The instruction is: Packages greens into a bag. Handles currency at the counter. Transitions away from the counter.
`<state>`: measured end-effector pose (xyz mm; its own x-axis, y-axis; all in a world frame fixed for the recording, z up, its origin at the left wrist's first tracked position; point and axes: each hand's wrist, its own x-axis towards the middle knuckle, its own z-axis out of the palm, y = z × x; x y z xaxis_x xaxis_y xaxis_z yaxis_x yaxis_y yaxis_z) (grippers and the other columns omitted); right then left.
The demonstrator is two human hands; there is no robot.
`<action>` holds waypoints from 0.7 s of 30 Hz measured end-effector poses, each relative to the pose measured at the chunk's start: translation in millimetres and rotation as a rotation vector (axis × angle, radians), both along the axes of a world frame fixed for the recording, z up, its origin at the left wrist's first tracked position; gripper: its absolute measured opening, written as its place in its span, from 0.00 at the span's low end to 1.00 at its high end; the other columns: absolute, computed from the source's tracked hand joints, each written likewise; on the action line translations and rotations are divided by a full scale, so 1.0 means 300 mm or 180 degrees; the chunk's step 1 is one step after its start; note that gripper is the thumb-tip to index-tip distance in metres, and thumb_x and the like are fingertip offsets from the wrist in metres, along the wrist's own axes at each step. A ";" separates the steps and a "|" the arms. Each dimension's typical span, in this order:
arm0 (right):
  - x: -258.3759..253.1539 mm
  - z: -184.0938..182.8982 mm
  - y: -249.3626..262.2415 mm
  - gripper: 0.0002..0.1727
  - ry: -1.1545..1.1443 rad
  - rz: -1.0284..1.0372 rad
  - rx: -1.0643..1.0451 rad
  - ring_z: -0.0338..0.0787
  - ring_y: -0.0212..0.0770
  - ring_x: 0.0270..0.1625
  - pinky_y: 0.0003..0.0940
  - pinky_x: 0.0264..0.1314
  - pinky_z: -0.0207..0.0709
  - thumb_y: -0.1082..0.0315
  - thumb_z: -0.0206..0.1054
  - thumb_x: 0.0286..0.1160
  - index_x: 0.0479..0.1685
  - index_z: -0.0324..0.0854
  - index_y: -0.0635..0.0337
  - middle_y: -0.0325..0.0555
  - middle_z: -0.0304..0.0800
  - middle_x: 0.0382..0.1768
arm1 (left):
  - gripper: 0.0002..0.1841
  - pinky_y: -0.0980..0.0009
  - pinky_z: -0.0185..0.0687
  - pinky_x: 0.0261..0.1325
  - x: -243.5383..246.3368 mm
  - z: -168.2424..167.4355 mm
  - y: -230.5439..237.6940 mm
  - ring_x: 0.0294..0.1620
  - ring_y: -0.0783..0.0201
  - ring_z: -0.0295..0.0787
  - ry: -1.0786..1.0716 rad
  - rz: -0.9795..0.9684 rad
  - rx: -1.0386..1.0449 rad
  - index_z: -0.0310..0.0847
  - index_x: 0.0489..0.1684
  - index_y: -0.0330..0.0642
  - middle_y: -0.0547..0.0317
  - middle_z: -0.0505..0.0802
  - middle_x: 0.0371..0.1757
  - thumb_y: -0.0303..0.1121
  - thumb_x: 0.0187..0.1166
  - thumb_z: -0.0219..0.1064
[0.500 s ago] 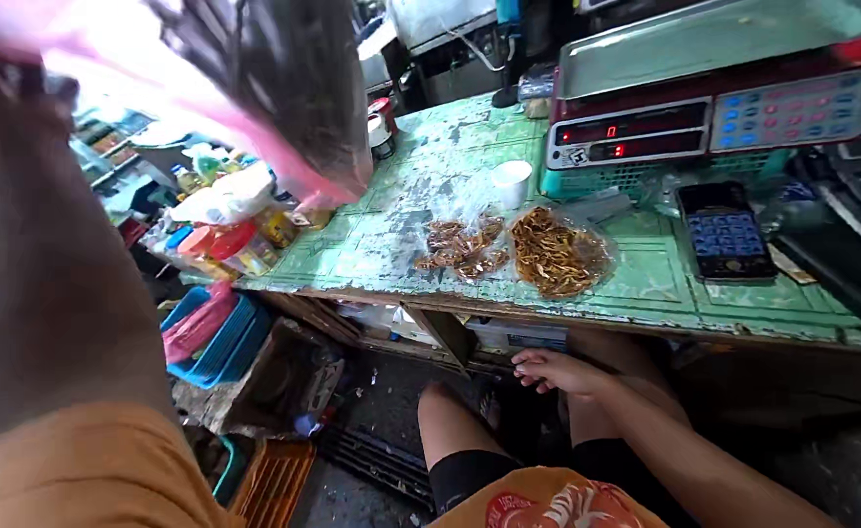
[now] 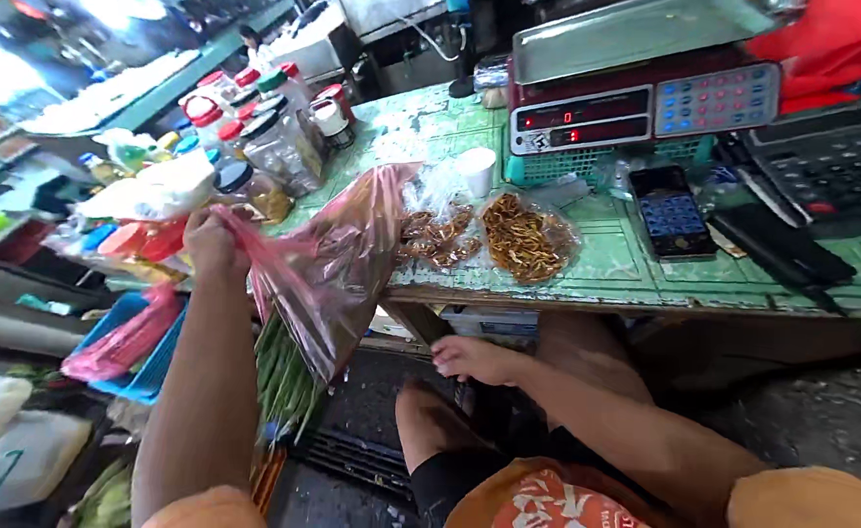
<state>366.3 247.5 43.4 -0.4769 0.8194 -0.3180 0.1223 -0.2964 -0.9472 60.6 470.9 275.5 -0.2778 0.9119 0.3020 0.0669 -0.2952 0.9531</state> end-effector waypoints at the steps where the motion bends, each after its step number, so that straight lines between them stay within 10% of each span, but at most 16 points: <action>1: -0.066 0.052 0.038 0.36 0.0109 -0.0084 0.0179 0.88 0.51 0.65 0.52 0.62 0.84 0.60 0.68 0.82 0.87 0.61 0.60 0.58 0.81 0.73 | 0.15 0.59 0.88 0.55 -0.015 0.039 0.018 0.47 0.62 0.90 0.0026 0.0145 0.0092 0.69 0.70 0.38 0.56 0.88 0.50 0.30 0.89 0.51; 9: -0.440 0.373 0.569 0.49 0.0627 -0.1345 0.0045 0.83 0.64 0.70 0.65 0.65 0.81 0.49 0.74 0.76 0.92 0.49 0.54 0.66 0.76 0.74 | 0.10 0.63 0.85 0.55 -0.061 0.245 -0.055 0.47 0.66 0.86 0.0825 0.0861 0.0481 0.78 0.56 0.36 0.56 0.88 0.47 0.30 0.85 0.58; 14: -0.530 0.358 0.859 0.32 0.0497 -0.1069 0.0435 0.81 0.59 0.73 0.66 0.69 0.77 0.55 0.63 0.85 0.86 0.64 0.55 0.61 0.80 0.73 | 0.14 0.54 0.85 0.62 -0.110 -0.043 -0.326 0.54 0.57 0.89 0.1393 0.1177 0.0307 0.81 0.60 0.32 0.46 0.91 0.53 0.33 0.86 0.62; 21: -0.345 0.244 0.622 0.38 -0.0646 -0.0495 0.1622 0.80 0.60 0.77 0.61 0.77 0.75 0.54 0.69 0.82 0.90 0.61 0.56 0.62 0.73 0.81 | 0.12 0.55 0.88 0.57 -0.224 -0.428 -0.630 0.49 0.57 0.92 0.1001 0.1522 -0.0780 0.83 0.55 0.31 0.45 0.93 0.49 0.31 0.85 0.65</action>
<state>262.7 434.1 116.7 -0.3090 0.9490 0.0632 0.3083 0.1628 -0.9373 -6.7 281.9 147.2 -0.6043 0.7618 0.2335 0.4263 0.0615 0.9025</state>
